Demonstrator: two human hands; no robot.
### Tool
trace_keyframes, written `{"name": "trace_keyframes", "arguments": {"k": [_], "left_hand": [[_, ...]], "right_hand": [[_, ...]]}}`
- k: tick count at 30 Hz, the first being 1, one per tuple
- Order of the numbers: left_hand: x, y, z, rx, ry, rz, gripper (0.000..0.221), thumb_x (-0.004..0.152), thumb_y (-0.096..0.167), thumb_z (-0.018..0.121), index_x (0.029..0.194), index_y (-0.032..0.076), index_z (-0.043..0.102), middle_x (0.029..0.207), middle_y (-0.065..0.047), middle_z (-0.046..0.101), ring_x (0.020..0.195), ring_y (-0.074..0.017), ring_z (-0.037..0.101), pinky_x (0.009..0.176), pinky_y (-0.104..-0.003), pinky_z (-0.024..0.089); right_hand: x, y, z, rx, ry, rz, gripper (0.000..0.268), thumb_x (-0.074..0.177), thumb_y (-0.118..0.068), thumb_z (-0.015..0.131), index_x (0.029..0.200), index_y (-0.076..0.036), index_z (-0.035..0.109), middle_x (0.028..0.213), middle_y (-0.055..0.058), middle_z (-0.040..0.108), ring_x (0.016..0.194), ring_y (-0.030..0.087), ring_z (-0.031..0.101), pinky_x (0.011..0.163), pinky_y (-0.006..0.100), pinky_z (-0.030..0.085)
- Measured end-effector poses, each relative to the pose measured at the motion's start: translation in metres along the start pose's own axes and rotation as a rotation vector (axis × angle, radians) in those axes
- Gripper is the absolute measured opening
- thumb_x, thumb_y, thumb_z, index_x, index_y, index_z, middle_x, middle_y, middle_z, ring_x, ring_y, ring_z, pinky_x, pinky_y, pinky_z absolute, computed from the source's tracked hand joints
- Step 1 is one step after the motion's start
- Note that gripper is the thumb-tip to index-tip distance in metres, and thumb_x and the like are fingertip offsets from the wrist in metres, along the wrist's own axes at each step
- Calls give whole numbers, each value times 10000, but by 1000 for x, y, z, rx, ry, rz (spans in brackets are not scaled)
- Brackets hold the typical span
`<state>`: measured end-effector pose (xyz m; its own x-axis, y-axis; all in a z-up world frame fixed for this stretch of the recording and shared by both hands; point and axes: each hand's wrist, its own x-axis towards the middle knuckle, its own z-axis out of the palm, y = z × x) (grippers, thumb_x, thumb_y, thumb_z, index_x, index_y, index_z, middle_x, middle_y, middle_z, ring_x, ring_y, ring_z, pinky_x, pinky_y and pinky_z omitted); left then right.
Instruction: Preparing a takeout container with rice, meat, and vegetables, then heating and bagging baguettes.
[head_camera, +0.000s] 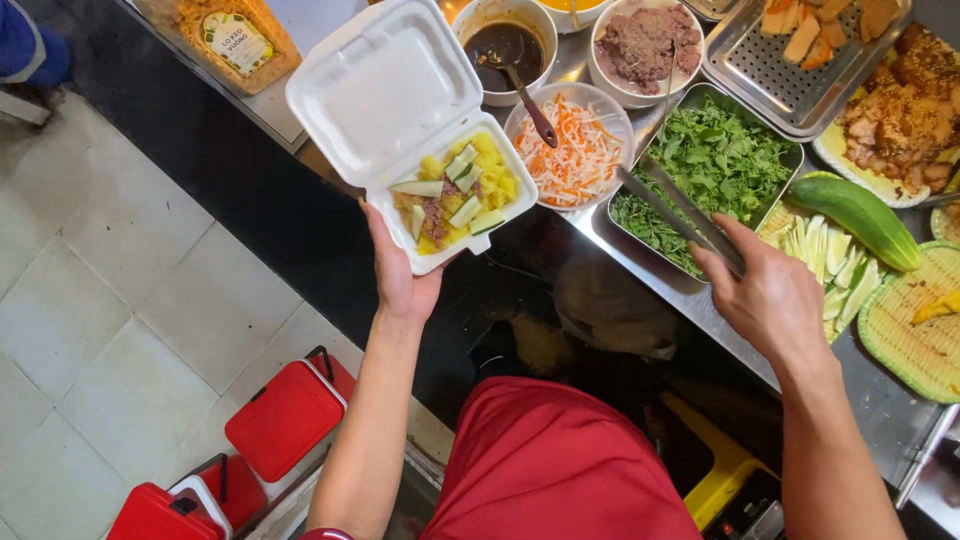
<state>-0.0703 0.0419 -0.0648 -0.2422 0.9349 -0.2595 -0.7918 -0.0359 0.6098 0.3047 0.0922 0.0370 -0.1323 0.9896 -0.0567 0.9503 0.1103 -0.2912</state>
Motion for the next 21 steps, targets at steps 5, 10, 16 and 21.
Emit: {"name": "trace_keyframes", "arguments": {"k": [5,10,16,21], "left_hand": [[12,-9,3,-52,-32,8,783,999,704,350,1616,224,314,1595,-22,446,1444,-268,475,1126,-510,474],[13,-11,4,-74,-15,-14,776,994,692,342,1607,217,308,1582,-23,444,1423,-260,481,1105,-505,481],[10,-14,-2,-57,13,-7,784,1000,699,343,1618,217,308,1589,-32,451,1430,-263,490,1103,-498,491],[12,-16,2,-29,23,-67,789,973,721,319,1599,241,313,1554,-29,476,1384,-276,522,1023,-531,530]], "right_hand": [[50,-42,-5,-260,-95,-224,469,936,-474,676,1336,-231,703,880,144,738,748,373,710,601,492,539],[86,-60,-3,-506,-290,-187,394,1012,-523,612,1373,-382,682,718,105,734,618,287,731,551,430,563],[85,-53,-4,-242,-106,-224,351,1029,-492,641,1331,-341,738,774,106,752,686,309,709,663,463,554],[89,-44,23,-168,-82,-257,368,930,-433,726,1251,-263,779,758,155,730,680,378,693,646,503,556]]}}
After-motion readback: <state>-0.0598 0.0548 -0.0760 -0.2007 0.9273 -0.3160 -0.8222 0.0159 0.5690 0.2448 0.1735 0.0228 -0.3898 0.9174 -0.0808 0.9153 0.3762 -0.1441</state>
